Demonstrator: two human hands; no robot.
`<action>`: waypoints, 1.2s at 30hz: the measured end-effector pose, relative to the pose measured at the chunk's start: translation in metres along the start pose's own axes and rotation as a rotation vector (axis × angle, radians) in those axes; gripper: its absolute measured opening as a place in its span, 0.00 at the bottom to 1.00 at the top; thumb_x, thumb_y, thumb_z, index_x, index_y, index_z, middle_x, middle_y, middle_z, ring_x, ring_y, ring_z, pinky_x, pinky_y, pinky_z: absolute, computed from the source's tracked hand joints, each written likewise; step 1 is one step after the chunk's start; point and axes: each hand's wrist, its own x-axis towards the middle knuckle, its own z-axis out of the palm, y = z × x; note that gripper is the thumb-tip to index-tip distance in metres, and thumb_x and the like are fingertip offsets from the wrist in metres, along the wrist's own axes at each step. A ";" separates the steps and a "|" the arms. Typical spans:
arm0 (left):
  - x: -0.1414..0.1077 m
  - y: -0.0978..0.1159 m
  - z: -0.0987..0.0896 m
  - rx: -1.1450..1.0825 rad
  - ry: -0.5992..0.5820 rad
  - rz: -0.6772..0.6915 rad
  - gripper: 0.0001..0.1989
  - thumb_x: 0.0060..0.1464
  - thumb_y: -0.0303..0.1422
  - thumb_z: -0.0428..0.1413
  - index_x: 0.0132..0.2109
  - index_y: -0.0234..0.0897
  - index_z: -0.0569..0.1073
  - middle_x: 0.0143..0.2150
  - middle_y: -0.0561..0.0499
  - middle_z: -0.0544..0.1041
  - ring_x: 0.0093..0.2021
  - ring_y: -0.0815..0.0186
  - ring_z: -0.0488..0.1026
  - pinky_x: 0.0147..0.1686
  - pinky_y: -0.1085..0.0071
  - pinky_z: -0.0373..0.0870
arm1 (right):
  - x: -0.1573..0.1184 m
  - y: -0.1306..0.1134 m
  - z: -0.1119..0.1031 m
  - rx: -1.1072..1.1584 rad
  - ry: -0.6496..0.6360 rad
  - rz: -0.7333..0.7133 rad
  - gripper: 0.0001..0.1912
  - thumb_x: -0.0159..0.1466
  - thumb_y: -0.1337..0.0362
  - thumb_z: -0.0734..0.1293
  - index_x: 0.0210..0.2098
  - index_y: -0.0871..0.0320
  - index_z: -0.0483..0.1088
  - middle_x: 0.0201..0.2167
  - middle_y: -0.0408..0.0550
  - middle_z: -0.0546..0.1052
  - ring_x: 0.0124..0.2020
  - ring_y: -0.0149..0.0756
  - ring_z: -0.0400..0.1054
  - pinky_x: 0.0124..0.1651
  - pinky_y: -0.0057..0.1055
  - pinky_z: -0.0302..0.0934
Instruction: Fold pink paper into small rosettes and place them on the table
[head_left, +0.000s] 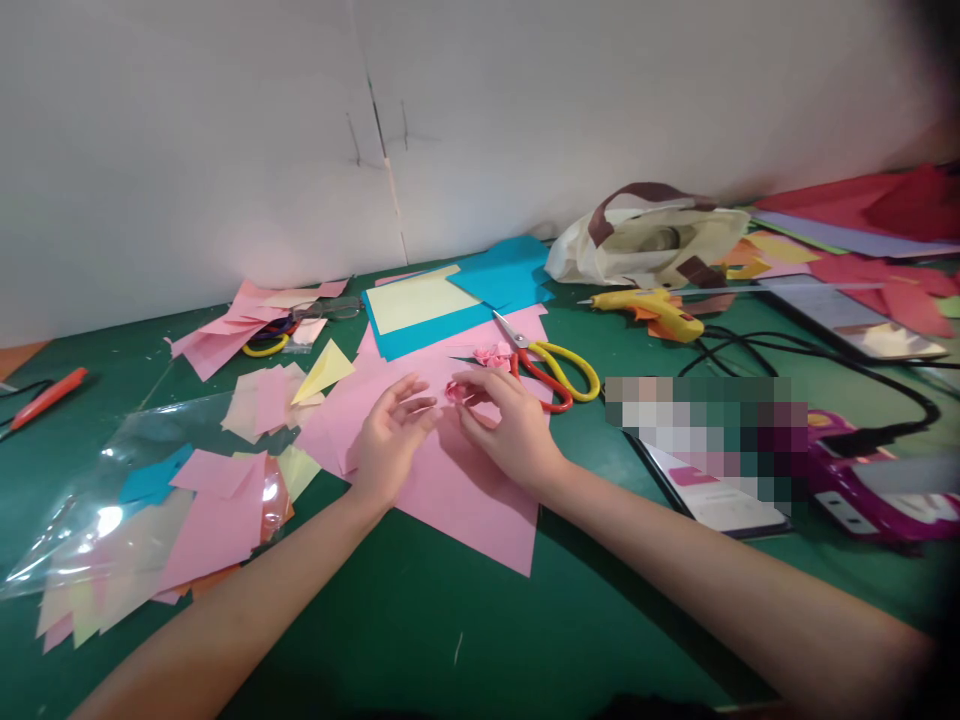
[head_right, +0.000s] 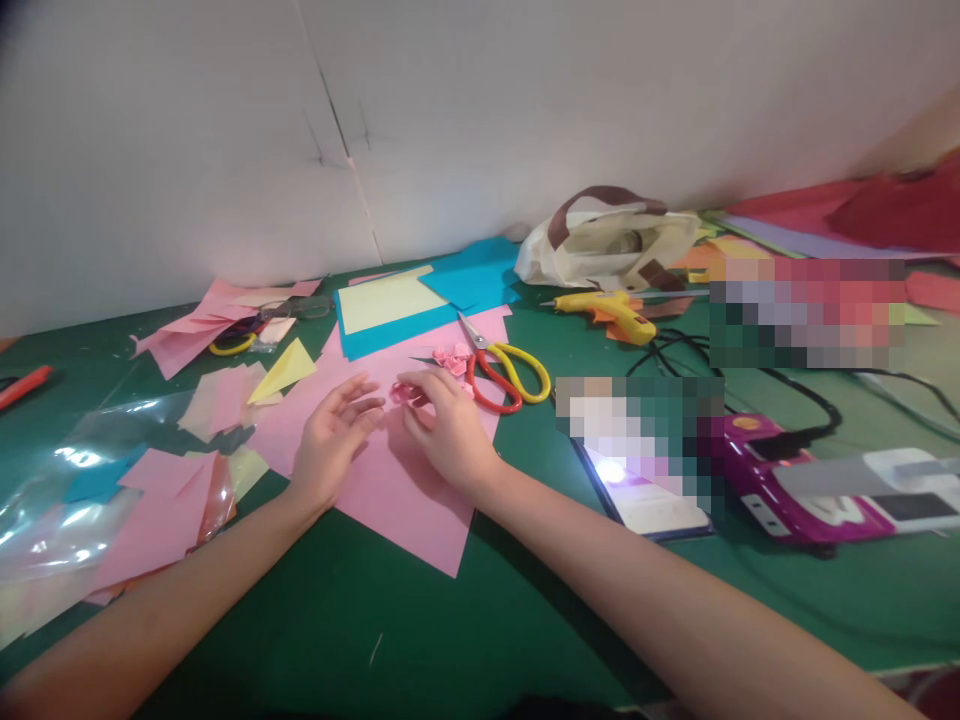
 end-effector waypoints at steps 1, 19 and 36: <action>0.000 0.000 0.000 0.024 0.028 0.014 0.23 0.46 0.33 0.62 0.51 0.39 0.70 0.51 0.45 0.73 0.46 0.62 0.74 0.43 0.66 0.72 | 0.000 0.002 0.000 -0.063 0.022 0.022 0.14 0.59 0.72 0.62 0.45 0.58 0.69 0.41 0.53 0.74 0.39 0.39 0.71 0.42 0.39 0.68; -0.017 -0.008 0.001 0.866 0.124 0.439 0.30 0.48 0.21 0.50 0.59 0.36 0.56 0.66 0.31 0.51 0.67 0.43 0.48 0.59 0.35 0.44 | -0.007 0.001 0.002 -0.153 -0.454 -0.360 0.16 0.62 0.72 0.59 0.48 0.60 0.69 0.34 0.53 0.75 0.35 0.38 0.70 0.35 0.34 0.66; -0.012 -0.002 -0.001 0.485 -0.066 0.368 0.19 0.54 0.24 0.49 0.54 0.40 0.63 0.63 0.40 0.64 0.63 0.57 0.60 0.58 0.54 0.62 | -0.002 -0.007 -0.003 -0.055 -0.153 -0.147 0.17 0.62 0.69 0.61 0.51 0.56 0.62 0.46 0.55 0.69 0.46 0.43 0.66 0.44 0.42 0.66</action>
